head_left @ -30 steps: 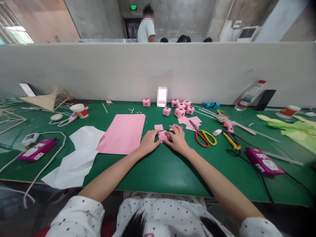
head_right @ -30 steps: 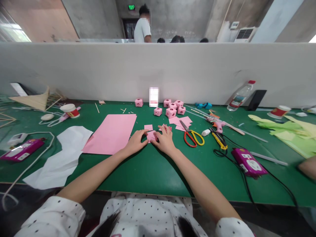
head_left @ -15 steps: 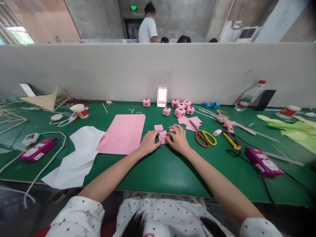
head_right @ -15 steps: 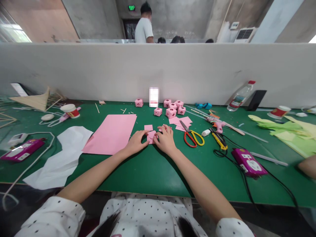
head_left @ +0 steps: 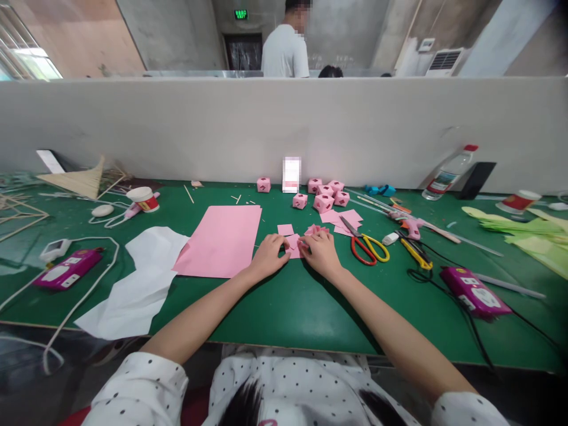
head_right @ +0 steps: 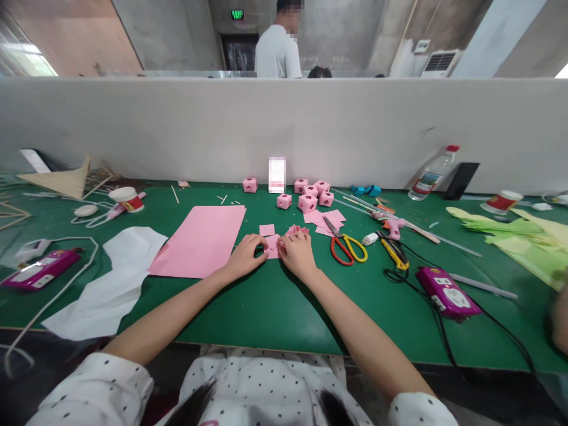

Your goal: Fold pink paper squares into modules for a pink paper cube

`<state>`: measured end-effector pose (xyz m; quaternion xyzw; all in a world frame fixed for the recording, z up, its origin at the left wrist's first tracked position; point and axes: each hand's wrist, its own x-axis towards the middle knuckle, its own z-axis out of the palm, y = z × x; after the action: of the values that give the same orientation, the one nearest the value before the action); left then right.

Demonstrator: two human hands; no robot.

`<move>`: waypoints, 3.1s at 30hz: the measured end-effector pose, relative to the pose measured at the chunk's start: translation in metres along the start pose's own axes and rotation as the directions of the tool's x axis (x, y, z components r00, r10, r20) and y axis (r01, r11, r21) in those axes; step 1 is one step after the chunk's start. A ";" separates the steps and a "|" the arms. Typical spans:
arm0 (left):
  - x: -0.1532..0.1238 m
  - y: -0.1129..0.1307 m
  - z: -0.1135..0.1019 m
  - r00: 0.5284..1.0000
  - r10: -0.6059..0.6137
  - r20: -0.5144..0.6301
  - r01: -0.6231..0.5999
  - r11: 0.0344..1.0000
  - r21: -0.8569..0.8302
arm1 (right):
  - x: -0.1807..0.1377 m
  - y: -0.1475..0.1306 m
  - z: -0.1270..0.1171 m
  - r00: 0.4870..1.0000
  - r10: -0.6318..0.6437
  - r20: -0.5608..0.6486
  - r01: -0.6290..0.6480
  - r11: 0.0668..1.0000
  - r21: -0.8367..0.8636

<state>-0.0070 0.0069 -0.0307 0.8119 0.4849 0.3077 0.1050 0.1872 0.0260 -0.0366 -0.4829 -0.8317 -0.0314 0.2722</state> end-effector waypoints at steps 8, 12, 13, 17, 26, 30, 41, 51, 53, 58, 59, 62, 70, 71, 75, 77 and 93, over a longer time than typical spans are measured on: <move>0.001 0.000 -0.001 0.996 -0.028 -0.088 0.023 0.998 -0.060 | 0.001 -0.014 -0.008 0.993 0.079 -0.093 -0.040 0.931 0.362; 0.001 0.001 -0.001 0.982 -0.049 -0.182 0.029 0.993 -0.112 | 0.002 -0.020 -0.007 0.980 0.194 -0.049 -0.127 0.790 0.599; 0.001 0.002 -0.001 0.978 -0.054 -0.203 0.029 0.992 -0.125 | 0.002 -0.020 -0.006 0.974 0.226 -0.033 -0.153 0.753 0.640; 0.000 0.002 -0.002 0.969 -0.083 -0.234 0.046 0.986 -0.159 | 0.002 -0.020 -0.003 0.961 0.277 0.003 -0.192 0.658 0.728; 0.001 -0.003 -0.002 0.972 -0.085 -0.217 0.051 0.986 -0.156 | 0.002 -0.022 -0.004 0.969 0.247 0.007 -0.164 0.623 0.765; 0.000 -0.001 -0.001 0.977 -0.077 -0.199 0.051 0.990 -0.132 | 0.003 -0.022 -0.004 0.967 0.253 0.017 -0.164 0.572 0.804; -0.001 0.003 -0.003 0.987 -0.037 -0.154 0.026 0.997 -0.076 | 0.003 -0.021 -0.007 0.945 0.326 0.009 -0.204 0.569 0.797; 0.000 -0.002 -0.002 0.989 -0.043 -0.144 0.032 0.997 -0.076 | 0.000 -0.021 -0.003 0.978 0.205 0.038 -0.140 0.510 0.848; 0.000 -0.002 -0.002 0.988 -0.051 -0.145 0.041 0.997 -0.072 | 0.000 -0.021 -0.002 0.973 0.227 0.031 -0.149 0.524 0.839; 0.000 0.000 -0.002 0.990 -0.052 -0.128 0.044 0.997 -0.064 | 0.001 -0.023 -0.005 0.963 0.269 0.015 -0.170 0.565 0.807; 0.000 0.000 -0.002 0.991 -0.042 -0.125 0.033 0.997 -0.070 | 0.001 -0.023 -0.006 0.962 0.274 0.010 -0.171 0.570 0.804; 0.000 0.002 -0.003 0.993 -0.013 -0.121 0.003 0.996 -0.088 | 0.001 -0.023 -0.006 0.961 0.277 0.000 -0.167 0.579 0.798; 0.000 0.007 -0.005 0.989 -0.026 -0.145 0.015 0.997 -0.073 | 0.000 -0.028 -0.009 0.957 0.288 -0.020 -0.152 0.564 0.812; 0.000 0.007 -0.005 0.989 -0.021 -0.145 0.010 0.997 -0.079 | 0.000 -0.030 -0.009 0.956 0.294 -0.021 -0.156 0.564 0.811; -0.001 0.006 -0.004 0.990 -0.019 -0.141 0.006 0.996 -0.090 | 0.001 -0.032 -0.012 0.947 0.321 -0.026 -0.175 0.580 0.796; -0.001 0.006 -0.004 0.990 -0.034 -0.135 0.022 0.996 -0.088 | 0.002 -0.031 -0.013 0.940 0.340 -0.029 -0.191 0.595 0.780; 0.000 0.004 -0.008 0.967 -0.051 -0.249 0.007 0.985 -0.175 | 0.003 -0.023 -0.010 0.922 0.383 0.060 -0.274 0.534 0.799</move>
<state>-0.0090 0.0038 -0.0233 0.7467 0.4777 0.4479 0.1167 0.1712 0.0135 -0.0219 -0.4556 -0.6331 0.3637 0.5093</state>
